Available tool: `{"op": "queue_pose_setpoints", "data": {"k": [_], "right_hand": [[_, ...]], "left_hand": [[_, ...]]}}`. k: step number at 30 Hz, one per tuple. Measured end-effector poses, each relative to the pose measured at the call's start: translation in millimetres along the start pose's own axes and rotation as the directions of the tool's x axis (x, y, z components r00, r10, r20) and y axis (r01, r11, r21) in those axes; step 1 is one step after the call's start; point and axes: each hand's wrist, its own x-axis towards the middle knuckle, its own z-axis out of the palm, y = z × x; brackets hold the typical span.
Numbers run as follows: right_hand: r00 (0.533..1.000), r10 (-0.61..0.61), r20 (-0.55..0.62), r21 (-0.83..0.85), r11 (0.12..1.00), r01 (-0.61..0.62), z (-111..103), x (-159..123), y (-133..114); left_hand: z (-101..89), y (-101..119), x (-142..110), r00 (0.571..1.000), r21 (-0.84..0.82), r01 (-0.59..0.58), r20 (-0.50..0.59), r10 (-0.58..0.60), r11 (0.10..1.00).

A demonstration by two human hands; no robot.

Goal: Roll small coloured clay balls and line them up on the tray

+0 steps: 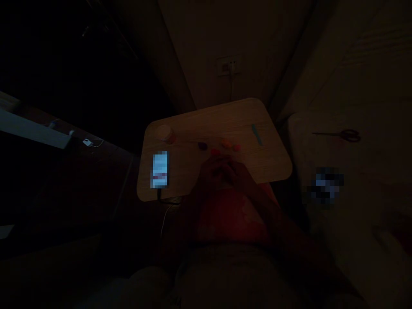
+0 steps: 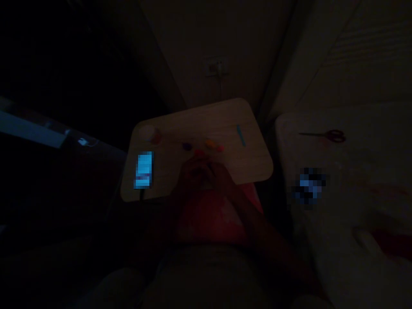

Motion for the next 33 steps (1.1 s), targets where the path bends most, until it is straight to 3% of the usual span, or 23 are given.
{"op": "queue_pose_setpoints", "data": {"k": [6,9,16,21,26,30,33], "right_hand": [[0.997,-0.08,-0.021,-0.029,0.996,0.08,0.5,-1.8,2.4],[0.997,-0.065,-0.029,0.009,0.998,0.066,-1.2,-2.7,2.7],[0.998,-0.021,0.053,0.138,0.99,0.014,-6.7,-4.2,-1.2],[1.0,0.018,0.02,0.157,0.987,-0.021,-4.4,-3.4,-3.3],[0.999,0.023,0.044,0.144,0.989,-0.029,-4.1,-3.4,-2.1],[0.993,-0.065,0.095,0.075,0.996,0.058,-4.4,-1.8,0.0],[0.996,-0.043,0.081,0.071,0.997,0.038,-3.5,-1.6,1.2]], "left_hand": [[-0.4,-2.6,0.5,0.994,-0.092,0.033,0.103,-0.023,0.995],[-2.8,-1.4,2.5,0.992,-0.139,0.022,0.129,-0.004,0.99],[-9.7,-2.5,5.1,0.995,-0.196,0.066,0.081,-0.051,0.978],[-9.9,-5.4,0.1,0.988,-0.109,0.155,-0.01,-0.157,0.982],[-4.5,-2.4,-1.0,0.991,-0.107,0.096,-0.083,-0.105,0.99],[-0.8,2.0,0.2,0.995,-0.098,0.085,-0.049,-0.09,0.992],[-0.1,2.8,1.1,0.995,-0.092,0.102,0.006,-0.102,0.991]]}}
